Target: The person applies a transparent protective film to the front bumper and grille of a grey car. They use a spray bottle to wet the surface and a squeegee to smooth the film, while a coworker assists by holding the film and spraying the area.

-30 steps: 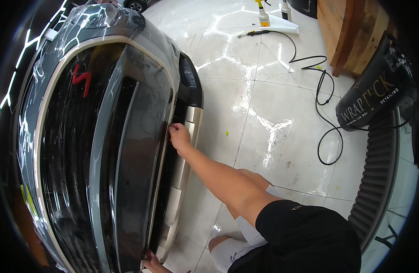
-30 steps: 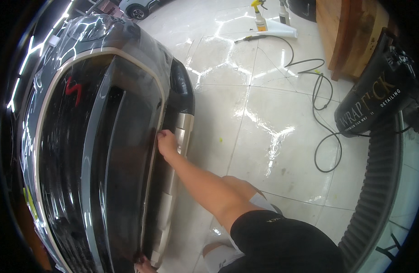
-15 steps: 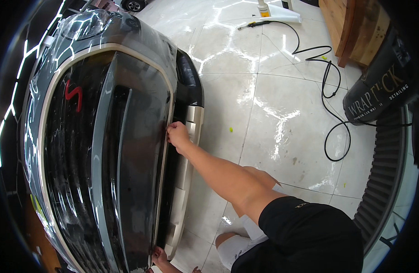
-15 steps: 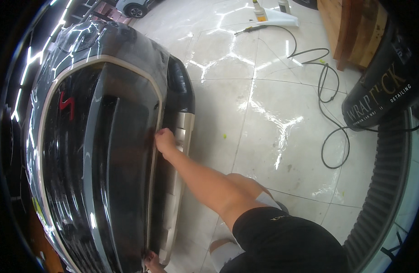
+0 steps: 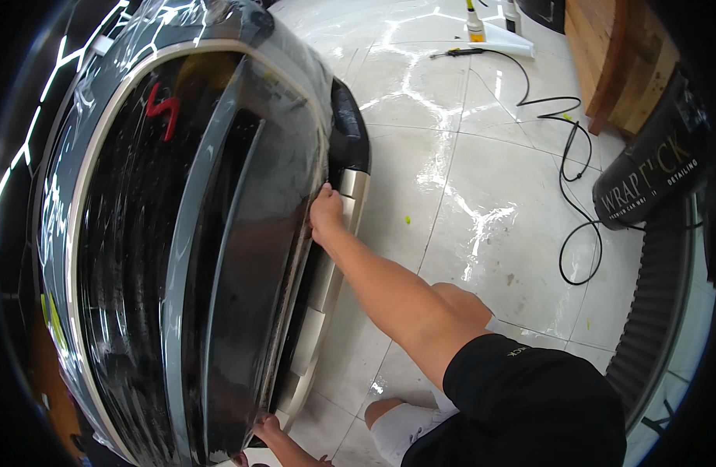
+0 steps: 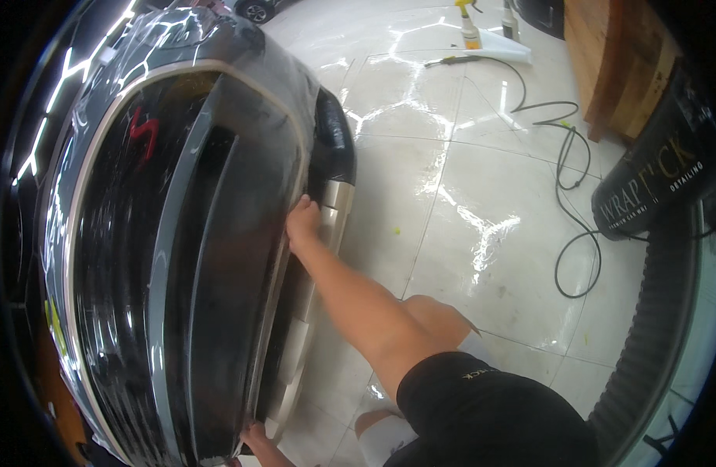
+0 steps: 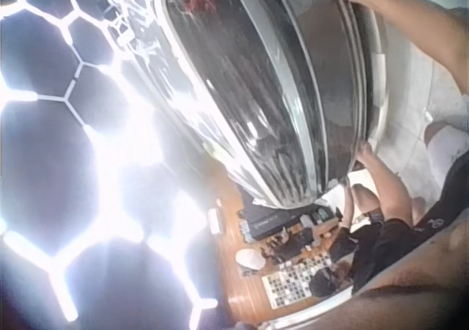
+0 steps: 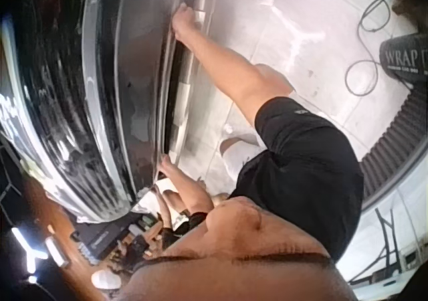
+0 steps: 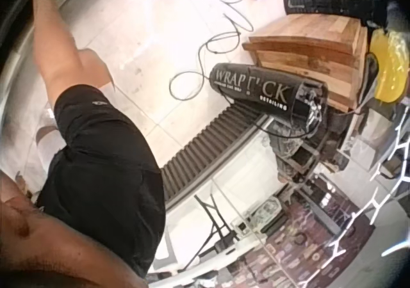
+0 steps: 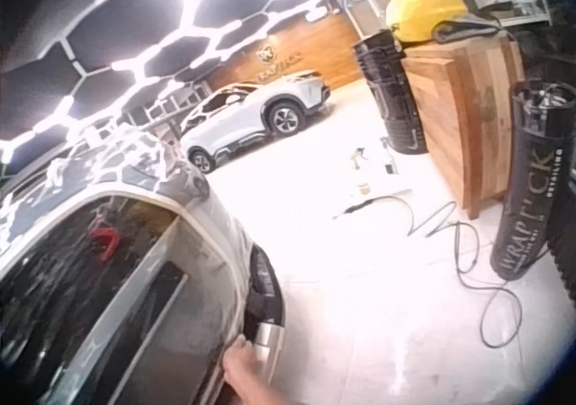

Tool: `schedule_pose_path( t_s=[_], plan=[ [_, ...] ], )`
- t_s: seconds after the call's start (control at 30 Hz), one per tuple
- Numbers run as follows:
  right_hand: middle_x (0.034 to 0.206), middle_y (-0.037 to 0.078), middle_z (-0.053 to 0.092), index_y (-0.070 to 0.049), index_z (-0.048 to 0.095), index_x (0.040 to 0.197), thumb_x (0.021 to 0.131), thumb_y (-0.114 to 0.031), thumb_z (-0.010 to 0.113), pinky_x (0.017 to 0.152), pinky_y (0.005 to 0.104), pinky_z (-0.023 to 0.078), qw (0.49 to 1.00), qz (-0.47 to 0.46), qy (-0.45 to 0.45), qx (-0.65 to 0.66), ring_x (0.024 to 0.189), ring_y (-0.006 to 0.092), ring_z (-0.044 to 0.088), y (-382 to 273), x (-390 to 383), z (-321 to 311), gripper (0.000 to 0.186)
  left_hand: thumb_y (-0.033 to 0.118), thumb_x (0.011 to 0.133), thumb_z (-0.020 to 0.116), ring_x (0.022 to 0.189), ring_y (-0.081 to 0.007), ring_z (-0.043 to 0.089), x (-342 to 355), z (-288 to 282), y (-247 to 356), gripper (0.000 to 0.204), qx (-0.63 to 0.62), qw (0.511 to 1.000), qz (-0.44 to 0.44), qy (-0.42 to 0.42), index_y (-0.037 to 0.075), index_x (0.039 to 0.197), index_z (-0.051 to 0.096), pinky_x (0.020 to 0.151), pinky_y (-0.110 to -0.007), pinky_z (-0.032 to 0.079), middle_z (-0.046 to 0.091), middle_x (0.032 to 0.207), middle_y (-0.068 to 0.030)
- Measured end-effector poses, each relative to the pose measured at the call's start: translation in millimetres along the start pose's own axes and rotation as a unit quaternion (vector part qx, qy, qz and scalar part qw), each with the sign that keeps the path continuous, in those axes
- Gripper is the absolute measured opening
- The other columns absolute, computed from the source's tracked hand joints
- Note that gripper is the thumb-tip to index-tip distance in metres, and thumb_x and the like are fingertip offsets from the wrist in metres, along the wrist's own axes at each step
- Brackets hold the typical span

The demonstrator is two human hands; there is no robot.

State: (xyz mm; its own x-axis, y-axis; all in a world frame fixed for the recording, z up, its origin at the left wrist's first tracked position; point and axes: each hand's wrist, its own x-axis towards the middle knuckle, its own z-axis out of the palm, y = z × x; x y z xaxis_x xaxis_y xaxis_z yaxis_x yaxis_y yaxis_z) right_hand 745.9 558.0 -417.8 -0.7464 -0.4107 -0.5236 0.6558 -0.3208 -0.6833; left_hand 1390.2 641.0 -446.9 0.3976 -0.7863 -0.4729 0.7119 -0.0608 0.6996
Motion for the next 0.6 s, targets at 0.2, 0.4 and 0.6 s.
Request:
schedule_pose_path(
  t_s=[0.2,0.4,0.6],
  plan=[
    [0.090,0.016,0.059,0.001,0.054,0.105,0.101,-0.038,0.036,0.075,0.0389,0.047,0.998,0.025,-0.006,-0.057,0.087,0.0266,0.057,23.0,-24.4,-7.7,0.043,0.015,0.088,0.052,0.104,-0.0215,0.060,-20.2,-13.3,-11.4,0.028,-0.049,0.975,0.137,0.169,-0.001,0.109,0.062,0.088,-0.031,0.049,0.064,0.115,-0.0094],
    [0.060,0.001,0.042,-0.012,0.047,0.085,0.100,-0.037,0.037,0.036,0.0318,0.032,0.999,0.028,-0.033,0.024,0.044,0.0145,0.041,26.1,-22.6,-16.8,0.031,0.022,0.092,0.045,0.084,-0.0230,0.059,-81.3,1.4,-34.8,0.029,0.012,0.979,0.205,0.015,0.004,0.105,0.063,0.073,-0.034,0.051,0.064,0.100,-0.0066],
    [0.055,-0.003,0.032,-0.018,0.043,0.085,0.101,-0.041,0.034,0.033,0.0266,0.023,0.996,0.058,-0.061,0.002,0.037,0.0105,0.030,3.0,-42.4,-22.7,0.029,0.019,0.091,0.038,0.086,-0.0179,0.058,-79.8,-24.4,-24.5,0.035,0.008,0.988,0.123,0.094,0.007,0.115,0.061,0.068,-0.032,0.047,0.063,0.109,-0.0074]
  ],
)
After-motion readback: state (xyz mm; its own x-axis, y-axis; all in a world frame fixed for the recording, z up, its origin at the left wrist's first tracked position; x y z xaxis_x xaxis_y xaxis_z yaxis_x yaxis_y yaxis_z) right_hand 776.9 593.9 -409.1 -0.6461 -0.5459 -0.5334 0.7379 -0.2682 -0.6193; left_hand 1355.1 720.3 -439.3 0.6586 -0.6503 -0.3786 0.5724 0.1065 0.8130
